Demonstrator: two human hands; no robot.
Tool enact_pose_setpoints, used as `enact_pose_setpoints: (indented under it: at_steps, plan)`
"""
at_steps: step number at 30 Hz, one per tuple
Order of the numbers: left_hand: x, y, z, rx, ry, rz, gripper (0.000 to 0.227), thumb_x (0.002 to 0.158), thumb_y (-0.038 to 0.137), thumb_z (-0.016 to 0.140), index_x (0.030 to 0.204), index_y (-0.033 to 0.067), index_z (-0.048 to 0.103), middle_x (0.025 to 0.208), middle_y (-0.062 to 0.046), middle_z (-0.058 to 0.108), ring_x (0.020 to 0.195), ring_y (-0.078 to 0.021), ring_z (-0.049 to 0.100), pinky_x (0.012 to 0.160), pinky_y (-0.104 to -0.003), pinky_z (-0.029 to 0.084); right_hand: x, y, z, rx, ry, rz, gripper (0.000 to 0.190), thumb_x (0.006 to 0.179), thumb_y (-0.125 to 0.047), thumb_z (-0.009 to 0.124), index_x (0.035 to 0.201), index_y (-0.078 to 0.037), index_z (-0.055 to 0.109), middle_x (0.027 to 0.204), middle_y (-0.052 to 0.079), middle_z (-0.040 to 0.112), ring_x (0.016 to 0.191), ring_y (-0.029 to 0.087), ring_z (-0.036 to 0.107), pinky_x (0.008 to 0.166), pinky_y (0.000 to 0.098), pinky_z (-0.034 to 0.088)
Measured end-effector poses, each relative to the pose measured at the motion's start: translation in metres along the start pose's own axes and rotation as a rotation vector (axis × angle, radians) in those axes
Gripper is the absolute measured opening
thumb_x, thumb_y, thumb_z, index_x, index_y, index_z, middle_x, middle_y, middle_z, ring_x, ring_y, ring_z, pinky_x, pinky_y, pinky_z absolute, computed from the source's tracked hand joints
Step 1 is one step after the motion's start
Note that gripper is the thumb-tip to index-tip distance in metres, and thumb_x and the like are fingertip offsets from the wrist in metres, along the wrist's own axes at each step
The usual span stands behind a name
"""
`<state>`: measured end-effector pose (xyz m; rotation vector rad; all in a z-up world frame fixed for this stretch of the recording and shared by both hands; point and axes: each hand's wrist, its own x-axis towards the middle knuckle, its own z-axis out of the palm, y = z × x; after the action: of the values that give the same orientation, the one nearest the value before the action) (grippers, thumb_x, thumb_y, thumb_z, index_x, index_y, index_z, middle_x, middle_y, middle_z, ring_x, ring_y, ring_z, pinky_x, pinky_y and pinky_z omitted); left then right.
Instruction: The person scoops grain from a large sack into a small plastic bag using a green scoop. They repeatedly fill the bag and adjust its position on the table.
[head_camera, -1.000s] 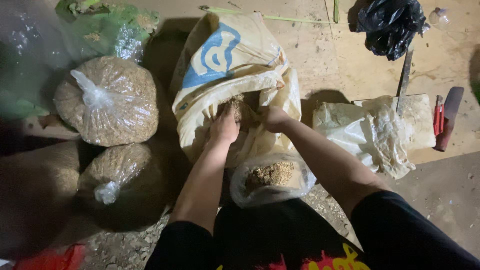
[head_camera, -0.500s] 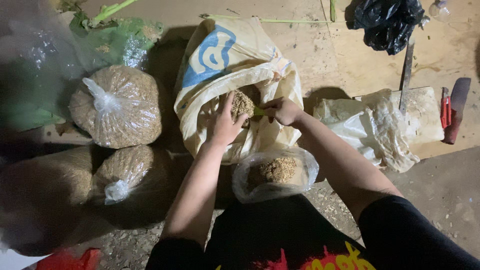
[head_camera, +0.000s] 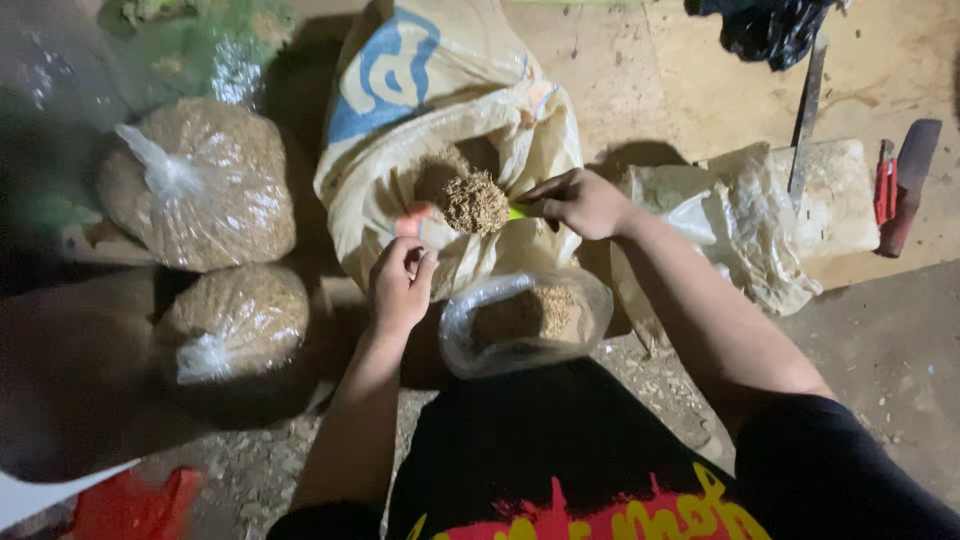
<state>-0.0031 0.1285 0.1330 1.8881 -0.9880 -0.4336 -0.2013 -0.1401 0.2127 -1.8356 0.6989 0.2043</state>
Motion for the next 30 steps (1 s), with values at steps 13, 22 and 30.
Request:
enact_pose_setpoints:
  at_steps: [13, 22, 30]
  plan:
    - [-0.097, -0.019, 0.005, 0.245, -0.544, -0.471, 0.057, 0.092, 0.057, 0.064, 0.121, 0.0089, 0.068, 0.091, -0.011, 0.073, 0.083, -0.0207, 0.066, 0.081, -0.038, 0.051, -0.09, 0.009, 0.013, -0.111, -0.304, 0.027, 0.033, 0.095, -0.021, 0.061, 0.123, -0.025, 0.076, 0.081, 0.006, 0.081, 0.065, 0.014, 0.068, 0.068, 0.0312, 0.056]
    - [-0.093, -0.061, 0.028, -0.104, -0.358, -0.465, 0.058, 0.097, 0.056, 0.058, 0.12, 0.0051, 0.074, 0.1, -0.01, 0.08, 0.092, -0.0206, 0.074, 0.084, -0.038, 0.055, -0.103, 0.046, 0.032, -1.176, -0.298, 0.093, 0.016, 0.092, -0.016, 0.067, 0.094, -0.017, 0.083, 0.082, 0.002, 0.074, 0.073, 0.011, 0.069, 0.069, 0.0303, 0.057]
    - [-0.054, -0.003, -0.017, 0.131, -0.328, -0.719, 0.047, 0.098, 0.048, 0.063, 0.12, 0.0071, 0.07, 0.106, -0.005, 0.076, 0.089, -0.0178, 0.071, 0.079, -0.034, 0.054, -0.108, 0.05, -0.007, -0.421, 0.3, -0.54, 0.021, 0.09, -0.019, 0.065, 0.107, -0.013, 0.076, 0.091, 0.01, 0.076, 0.068, 0.026, 0.072, 0.063, 0.04, 0.059]
